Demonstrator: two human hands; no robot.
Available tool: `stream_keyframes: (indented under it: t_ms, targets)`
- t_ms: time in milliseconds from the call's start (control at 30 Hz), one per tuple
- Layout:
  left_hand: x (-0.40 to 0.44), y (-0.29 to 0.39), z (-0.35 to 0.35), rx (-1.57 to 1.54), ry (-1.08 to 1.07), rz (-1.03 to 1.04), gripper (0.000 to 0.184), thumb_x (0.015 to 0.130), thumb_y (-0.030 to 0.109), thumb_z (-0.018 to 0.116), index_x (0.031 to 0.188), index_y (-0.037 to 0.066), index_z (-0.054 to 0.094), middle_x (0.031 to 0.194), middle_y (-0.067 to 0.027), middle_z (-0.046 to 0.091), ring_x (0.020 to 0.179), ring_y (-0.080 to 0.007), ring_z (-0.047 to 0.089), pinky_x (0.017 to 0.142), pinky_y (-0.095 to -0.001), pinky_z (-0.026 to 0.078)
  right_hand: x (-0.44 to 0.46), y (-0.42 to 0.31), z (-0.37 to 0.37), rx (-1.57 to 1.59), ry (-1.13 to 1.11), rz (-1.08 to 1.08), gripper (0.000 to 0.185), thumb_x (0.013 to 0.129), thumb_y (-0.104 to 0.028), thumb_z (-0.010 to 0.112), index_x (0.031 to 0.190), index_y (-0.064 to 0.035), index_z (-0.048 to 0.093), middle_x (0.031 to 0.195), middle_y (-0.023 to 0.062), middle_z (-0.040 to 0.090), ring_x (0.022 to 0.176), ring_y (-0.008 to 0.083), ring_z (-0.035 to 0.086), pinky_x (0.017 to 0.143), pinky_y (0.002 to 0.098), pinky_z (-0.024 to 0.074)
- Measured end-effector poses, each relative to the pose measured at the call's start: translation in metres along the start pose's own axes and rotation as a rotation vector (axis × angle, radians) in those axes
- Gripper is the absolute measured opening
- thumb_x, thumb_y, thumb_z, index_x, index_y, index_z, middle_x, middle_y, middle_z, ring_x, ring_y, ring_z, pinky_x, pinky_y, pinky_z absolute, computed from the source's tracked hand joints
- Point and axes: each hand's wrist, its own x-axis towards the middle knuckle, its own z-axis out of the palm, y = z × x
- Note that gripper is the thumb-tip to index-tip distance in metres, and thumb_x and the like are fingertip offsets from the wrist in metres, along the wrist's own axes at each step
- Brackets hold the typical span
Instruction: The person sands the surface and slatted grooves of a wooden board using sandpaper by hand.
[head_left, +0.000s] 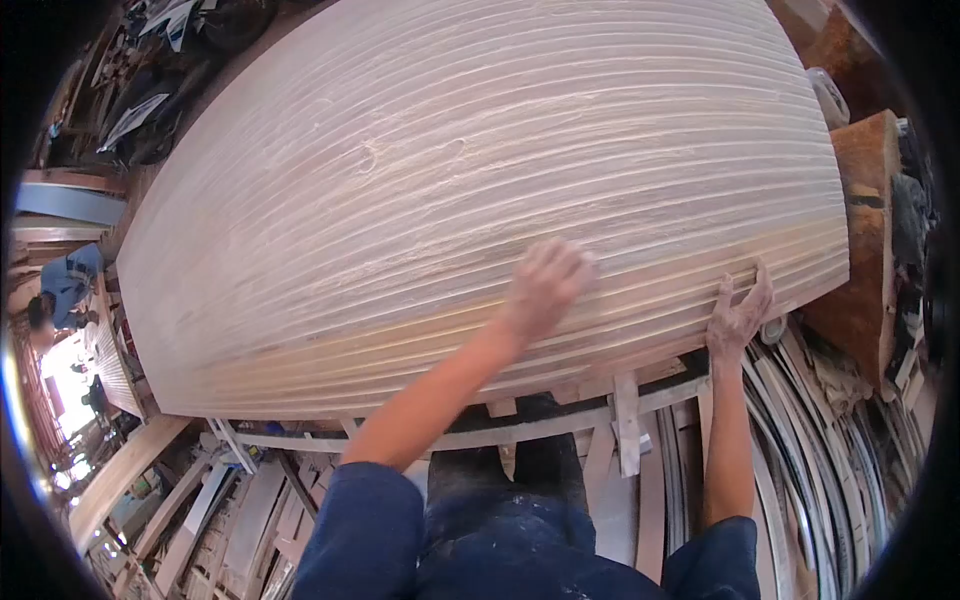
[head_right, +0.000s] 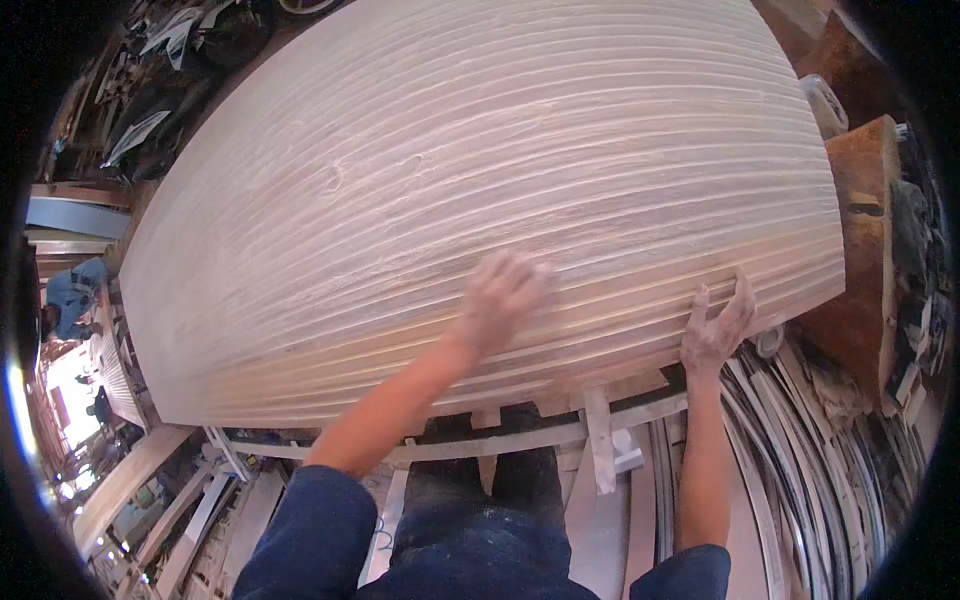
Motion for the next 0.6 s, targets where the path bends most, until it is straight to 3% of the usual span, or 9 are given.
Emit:
stream_keyframes:
  t_ms: [67, 167, 267, 400, 467, 600]
  targets:
    - [-0.045, -0.016, -0.035, 0.051, -0.044, -0.087, 0.031, 0.081, 0.008, 0.066, 0.111, 0.005, 0.066, 0.101, -0.0105, 0.061, 0.099, -0.0268, 0.061, 0.085, -0.0401, 0.053, -0.001, -0.001, 0.002, 0.026, -0.006, -0.022, 0.058, 0.101, -0.031, 0.062, 0.147, 0.0005, 0.045, 0.144, 0.0239, 0.050, 0.137, 0.0403, 0.042, 0.117, 0.0502, 0.0298]
    - [-0.065, -0.024, -0.050, 0.008, -0.045, -0.156, 0.031, 0.082, 0.008, 0.065, 0.113, 0.006, 0.069, 0.096, -0.0085, 0.059, 0.092, -0.0251, 0.060, 0.081, -0.0397, 0.052, 0.001, 0.002, 0.001, 0.016, -0.009, -0.035, 0.058, 0.101, -0.030, 0.061, 0.147, 0.0007, 0.045, 0.143, 0.0238, 0.050, 0.136, 0.0403, 0.042, 0.117, 0.0503, 0.0297]
    - [-0.012, -0.004, -0.007, -0.016, -0.024, -0.036, 0.027, 0.083, 0.008, 0.066, 0.110, 0.006, 0.069, 0.095, -0.0074, 0.059, 0.091, -0.0239, 0.060, 0.078, -0.0385, 0.052, 0.002, 0.002, 0.004, -0.025, -0.022, -0.058, 0.056, 0.101, -0.029, 0.061, 0.146, 0.0005, 0.045, 0.143, 0.0233, 0.050, 0.135, 0.0403, 0.043, 0.116, 0.0505, 0.0299]
    - [-0.032, -0.016, -0.035, 0.044, -0.034, -0.007, 0.028, 0.085, 0.009, 0.064, 0.112, 0.004, 0.067, 0.099, -0.0101, 0.060, 0.099, -0.0276, 0.060, 0.085, -0.0407, 0.052, 0.000, 0.005, 0.002, -0.027, -0.019, -0.082, 0.054, 0.101, -0.027, 0.060, 0.146, -0.0005, 0.046, 0.142, 0.0223, 0.051, 0.134, 0.0405, 0.043, 0.116, 0.0504, 0.0303]
    - [-0.064, -0.031, -0.052, 0.013, -0.079, -0.163, 0.018, 0.088, 0.010, 0.064, 0.105, 0.007, 0.066, 0.096, -0.0086, 0.059, 0.093, -0.0273, 0.061, 0.082, -0.0397, 0.053, 0.002, 0.001, 0.001, -0.032, -0.008, -0.091, 0.053, 0.102, -0.026, 0.060, 0.146, -0.0007, 0.045, 0.142, 0.0221, 0.051, 0.134, 0.0405, 0.043, 0.116, 0.0503, 0.0304]
    - [-0.022, -0.026, -0.023, 0.071, -0.089, -0.042, 0.020, 0.086, 0.010, 0.065, 0.107, 0.007, 0.064, 0.097, -0.0097, 0.059, 0.093, -0.0296, 0.061, 0.084, -0.0408, 0.052, 0.002, 0.001, -0.001, -0.070, -0.032, -0.092, 0.053, 0.101, -0.025, 0.060, 0.146, -0.0006, 0.046, 0.142, 0.0218, 0.051, 0.134, 0.0402, 0.043, 0.116, 0.0496, 0.0310]
